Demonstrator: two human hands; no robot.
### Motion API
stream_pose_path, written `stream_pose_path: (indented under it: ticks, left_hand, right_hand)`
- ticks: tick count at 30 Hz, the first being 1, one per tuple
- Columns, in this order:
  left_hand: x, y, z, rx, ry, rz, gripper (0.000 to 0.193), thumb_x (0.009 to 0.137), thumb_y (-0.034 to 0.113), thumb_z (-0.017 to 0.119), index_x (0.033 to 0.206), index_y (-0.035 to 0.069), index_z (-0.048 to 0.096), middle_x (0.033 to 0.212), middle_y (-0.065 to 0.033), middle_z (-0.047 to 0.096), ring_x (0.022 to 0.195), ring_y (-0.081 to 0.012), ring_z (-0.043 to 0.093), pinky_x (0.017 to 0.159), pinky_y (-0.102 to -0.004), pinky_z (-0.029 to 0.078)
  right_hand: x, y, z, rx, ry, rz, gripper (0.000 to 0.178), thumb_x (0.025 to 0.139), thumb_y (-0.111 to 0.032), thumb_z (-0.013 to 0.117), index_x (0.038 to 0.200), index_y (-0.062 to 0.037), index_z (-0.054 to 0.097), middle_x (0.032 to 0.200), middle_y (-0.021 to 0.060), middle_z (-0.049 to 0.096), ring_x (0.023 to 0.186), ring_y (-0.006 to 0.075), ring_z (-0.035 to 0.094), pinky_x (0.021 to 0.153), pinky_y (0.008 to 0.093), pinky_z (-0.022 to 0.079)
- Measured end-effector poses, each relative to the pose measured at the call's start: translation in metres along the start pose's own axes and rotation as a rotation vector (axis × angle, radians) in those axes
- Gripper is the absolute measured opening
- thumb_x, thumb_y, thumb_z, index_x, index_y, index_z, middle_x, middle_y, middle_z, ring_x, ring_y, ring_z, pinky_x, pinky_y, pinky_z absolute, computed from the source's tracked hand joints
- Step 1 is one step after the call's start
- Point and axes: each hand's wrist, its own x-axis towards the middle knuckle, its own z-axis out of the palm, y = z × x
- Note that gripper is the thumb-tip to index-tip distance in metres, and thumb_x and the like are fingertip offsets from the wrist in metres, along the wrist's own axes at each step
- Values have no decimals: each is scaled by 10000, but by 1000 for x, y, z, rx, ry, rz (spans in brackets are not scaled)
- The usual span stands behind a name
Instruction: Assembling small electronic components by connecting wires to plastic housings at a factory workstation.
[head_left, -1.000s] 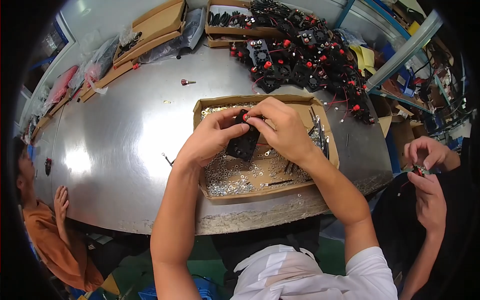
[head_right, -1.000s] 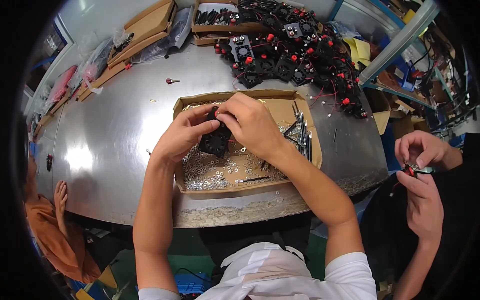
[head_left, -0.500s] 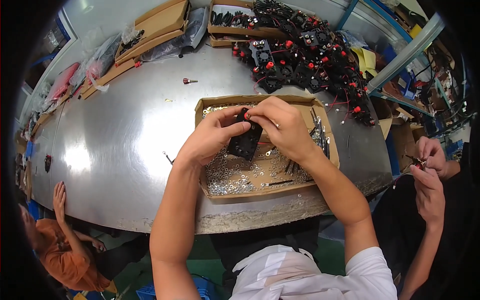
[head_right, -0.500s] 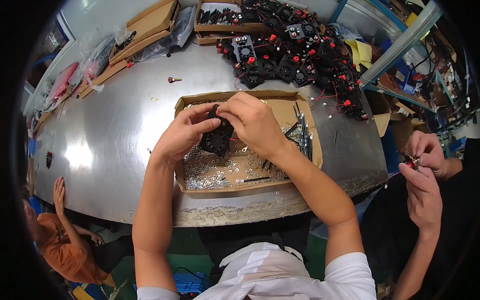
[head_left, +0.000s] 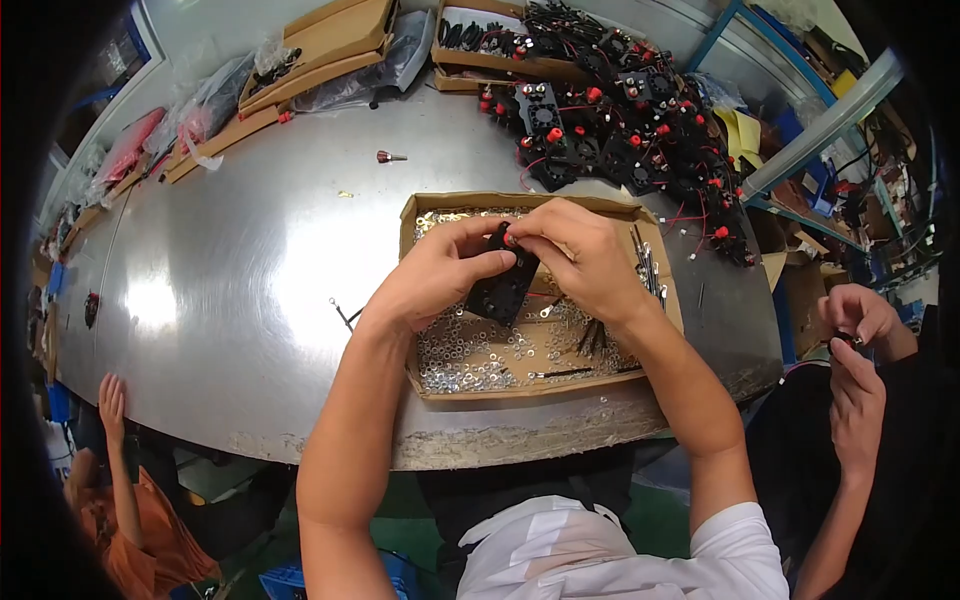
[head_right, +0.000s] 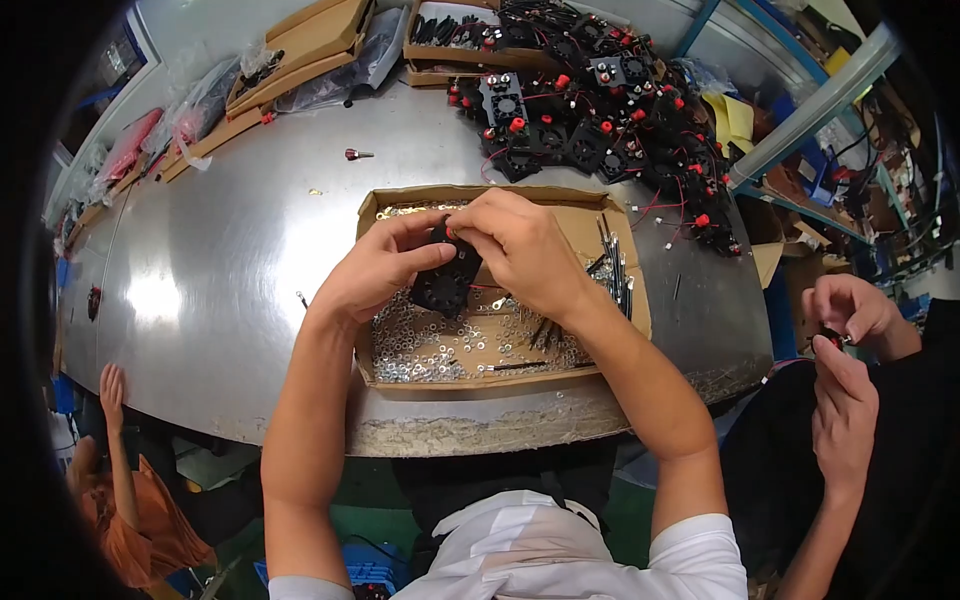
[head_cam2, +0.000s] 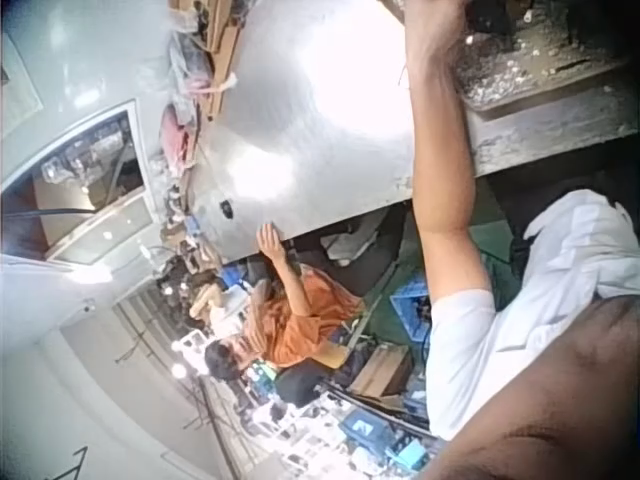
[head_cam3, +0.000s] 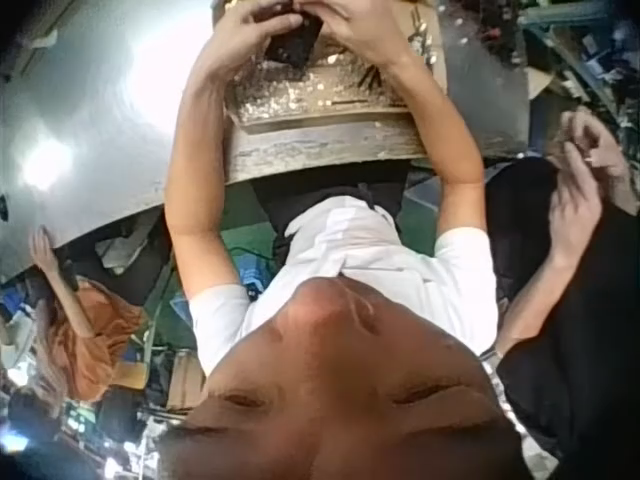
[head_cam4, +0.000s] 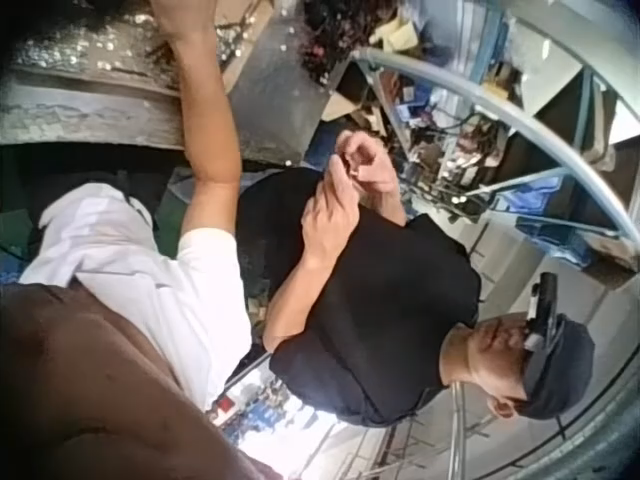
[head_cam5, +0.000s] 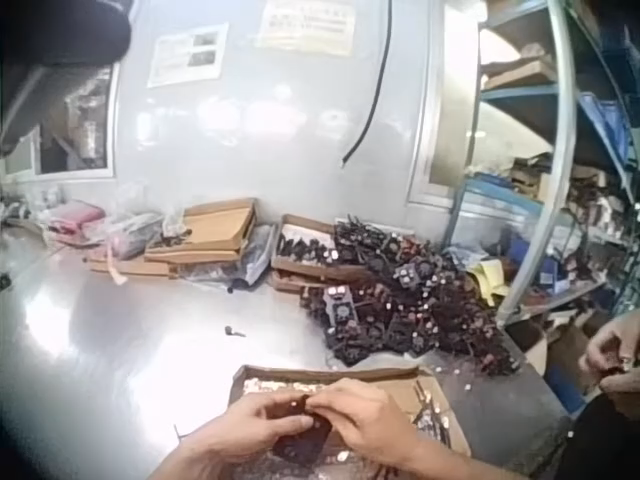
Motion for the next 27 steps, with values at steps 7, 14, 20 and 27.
stream_pose_path:
  ticks: [7,14,20,27]
  left_hand:
    - [3,-1,-2,10,-16,9,430,913,101,699,1324,34,590,1043,-25,693,835,-55,621,609,-185,459]
    - [3,-2,-5,11,-26,19,395,925,98,673,1303,14,597,1050,-67,683,907,-111,631,755,-246,518]
    - [0,1,-1,-11,-19,19,414,928,81,666,1325,4,574,1082,-72,682,955,-115,634,808,-251,520]
    - [0,0,-1,-21,-41,55,403,931,72,655,1320,1,575,1090,-76,682,971,-119,635,844,-262,520]
  right_hand:
    - [5,-6,-5,-55,-47,16,120,848,-3,693,968,5,693,908,120,679,856,249,672,762,324,518]
    - [4,-12,-4,33,12,63,114,850,11,670,962,17,688,929,109,668,888,232,649,811,317,499]
    - [3,-10,-1,45,8,74,115,842,18,671,955,19,691,924,107,663,893,227,644,817,313,495]
    - [3,-7,-1,-23,1,4,109,838,19,681,947,19,683,917,116,661,871,241,647,793,323,505]
